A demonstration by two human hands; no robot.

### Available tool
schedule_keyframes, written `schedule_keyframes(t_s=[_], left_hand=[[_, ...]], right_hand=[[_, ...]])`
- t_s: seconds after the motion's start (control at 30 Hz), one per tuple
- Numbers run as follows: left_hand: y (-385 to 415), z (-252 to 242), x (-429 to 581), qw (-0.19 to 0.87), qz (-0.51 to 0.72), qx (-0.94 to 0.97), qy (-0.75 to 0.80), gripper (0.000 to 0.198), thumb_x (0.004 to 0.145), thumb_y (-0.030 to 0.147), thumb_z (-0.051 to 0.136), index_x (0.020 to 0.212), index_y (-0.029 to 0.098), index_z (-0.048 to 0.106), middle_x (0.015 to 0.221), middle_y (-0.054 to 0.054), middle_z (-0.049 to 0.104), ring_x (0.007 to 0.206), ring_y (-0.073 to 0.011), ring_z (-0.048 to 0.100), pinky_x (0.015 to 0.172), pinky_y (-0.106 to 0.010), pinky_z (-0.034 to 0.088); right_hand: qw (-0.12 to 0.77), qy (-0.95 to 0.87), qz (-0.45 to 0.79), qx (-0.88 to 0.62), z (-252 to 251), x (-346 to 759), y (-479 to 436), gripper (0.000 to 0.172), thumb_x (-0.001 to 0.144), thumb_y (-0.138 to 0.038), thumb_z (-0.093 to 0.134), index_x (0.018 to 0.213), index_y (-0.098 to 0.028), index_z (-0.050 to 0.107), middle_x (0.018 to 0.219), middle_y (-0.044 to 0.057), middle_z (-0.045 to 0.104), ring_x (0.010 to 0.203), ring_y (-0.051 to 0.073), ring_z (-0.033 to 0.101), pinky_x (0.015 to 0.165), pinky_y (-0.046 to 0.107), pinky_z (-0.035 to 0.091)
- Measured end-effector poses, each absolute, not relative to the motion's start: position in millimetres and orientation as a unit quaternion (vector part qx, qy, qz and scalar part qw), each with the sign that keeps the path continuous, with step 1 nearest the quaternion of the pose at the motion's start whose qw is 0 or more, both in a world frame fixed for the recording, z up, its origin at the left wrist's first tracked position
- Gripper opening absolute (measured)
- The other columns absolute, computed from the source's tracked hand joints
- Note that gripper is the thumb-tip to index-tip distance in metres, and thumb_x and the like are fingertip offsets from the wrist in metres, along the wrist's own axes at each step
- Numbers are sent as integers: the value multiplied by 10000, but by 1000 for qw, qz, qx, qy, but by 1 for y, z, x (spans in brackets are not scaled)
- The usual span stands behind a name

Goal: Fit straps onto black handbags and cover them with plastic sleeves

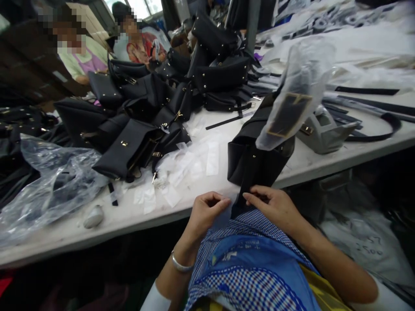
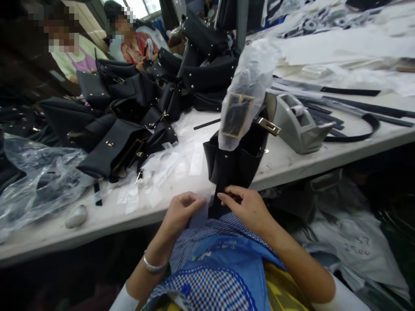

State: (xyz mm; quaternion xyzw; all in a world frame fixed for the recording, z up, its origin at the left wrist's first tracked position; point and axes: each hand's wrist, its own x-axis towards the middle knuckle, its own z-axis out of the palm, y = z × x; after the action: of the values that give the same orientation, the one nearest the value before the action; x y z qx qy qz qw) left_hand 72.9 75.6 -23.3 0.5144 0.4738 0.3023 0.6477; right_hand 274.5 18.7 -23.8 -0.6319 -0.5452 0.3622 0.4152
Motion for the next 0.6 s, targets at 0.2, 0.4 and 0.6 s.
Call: schedule_keyframes(t_s=[0.2,0.4,0.6], left_hand=[[64,-38,55,613,284,552,488,171,717,279,830,756,139,740,721,-40,748,640,-129,650,633,-235,510],[54,-37,51,610,256,558,500,162,721,292,815,765,144,763,732,-52,768,646,-160,680,635,-264,543],[51,-38,57,606,258,551,512,144,738,269,808,827,156,797,815,-72,794,713,-190,718,681,-283,569]], right_hand=[[446,-523,405,-603,-18,268,17,333,882,-453,656,659,-207,688,602,-3,658,553,136,587,524,233,455],[485,-488,368,-625,-22,255,15,317,865,-452,689,665,-206,705,560,-5,636,491,121,547,460,225,420],[488,-493,338,-636,-23,252,15,266,875,-411,695,698,-213,711,595,-7,675,496,119,589,482,220,447]])
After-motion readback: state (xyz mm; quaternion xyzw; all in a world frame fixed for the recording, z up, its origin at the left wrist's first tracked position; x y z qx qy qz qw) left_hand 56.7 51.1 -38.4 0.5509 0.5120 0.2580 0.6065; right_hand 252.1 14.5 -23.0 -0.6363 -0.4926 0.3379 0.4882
